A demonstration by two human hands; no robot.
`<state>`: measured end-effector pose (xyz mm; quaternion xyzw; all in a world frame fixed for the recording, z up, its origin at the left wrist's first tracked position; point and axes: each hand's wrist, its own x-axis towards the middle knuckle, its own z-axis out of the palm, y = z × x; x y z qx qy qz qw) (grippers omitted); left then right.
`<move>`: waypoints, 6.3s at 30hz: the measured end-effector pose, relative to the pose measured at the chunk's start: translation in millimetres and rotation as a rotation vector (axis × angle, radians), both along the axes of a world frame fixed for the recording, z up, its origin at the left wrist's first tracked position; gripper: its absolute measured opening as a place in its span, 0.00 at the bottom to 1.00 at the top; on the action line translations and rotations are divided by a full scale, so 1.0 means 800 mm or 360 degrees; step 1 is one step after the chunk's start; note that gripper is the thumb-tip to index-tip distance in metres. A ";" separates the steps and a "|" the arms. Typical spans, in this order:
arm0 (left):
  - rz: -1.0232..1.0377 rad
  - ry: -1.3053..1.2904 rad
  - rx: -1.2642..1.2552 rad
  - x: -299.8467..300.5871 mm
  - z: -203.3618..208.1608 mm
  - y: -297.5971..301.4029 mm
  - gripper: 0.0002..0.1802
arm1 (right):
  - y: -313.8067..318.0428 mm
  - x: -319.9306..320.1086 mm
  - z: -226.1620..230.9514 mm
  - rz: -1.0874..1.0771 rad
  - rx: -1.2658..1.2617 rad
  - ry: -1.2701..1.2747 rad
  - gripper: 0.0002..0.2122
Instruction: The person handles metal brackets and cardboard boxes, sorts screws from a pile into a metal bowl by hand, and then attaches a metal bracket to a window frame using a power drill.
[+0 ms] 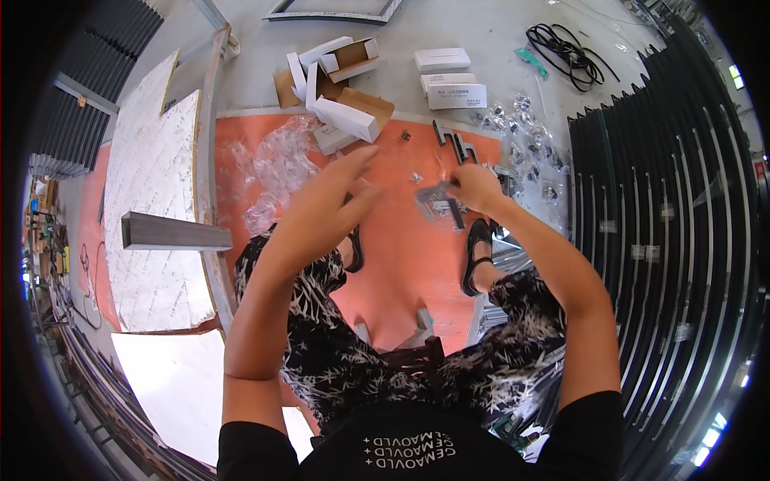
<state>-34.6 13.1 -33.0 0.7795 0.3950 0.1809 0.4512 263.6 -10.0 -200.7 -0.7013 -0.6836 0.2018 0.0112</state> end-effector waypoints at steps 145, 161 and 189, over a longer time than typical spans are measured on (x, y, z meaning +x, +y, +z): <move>0.1185 -0.0991 -0.1569 0.038 0.047 0.038 0.44 | 0.255 -0.024 -0.363 -0.0884 0.0242 0.0687 0.18; 0.0946 -0.0934 -0.1990 0.054 0.052 0.046 0.40 | 0.184 0.001 -0.371 -0.0807 0.0327 0.0430 0.07; 0.0703 -0.0900 -0.2236 0.054 0.048 0.053 0.39 | 0.221 0.007 -0.296 -0.1178 0.0049 0.1583 0.08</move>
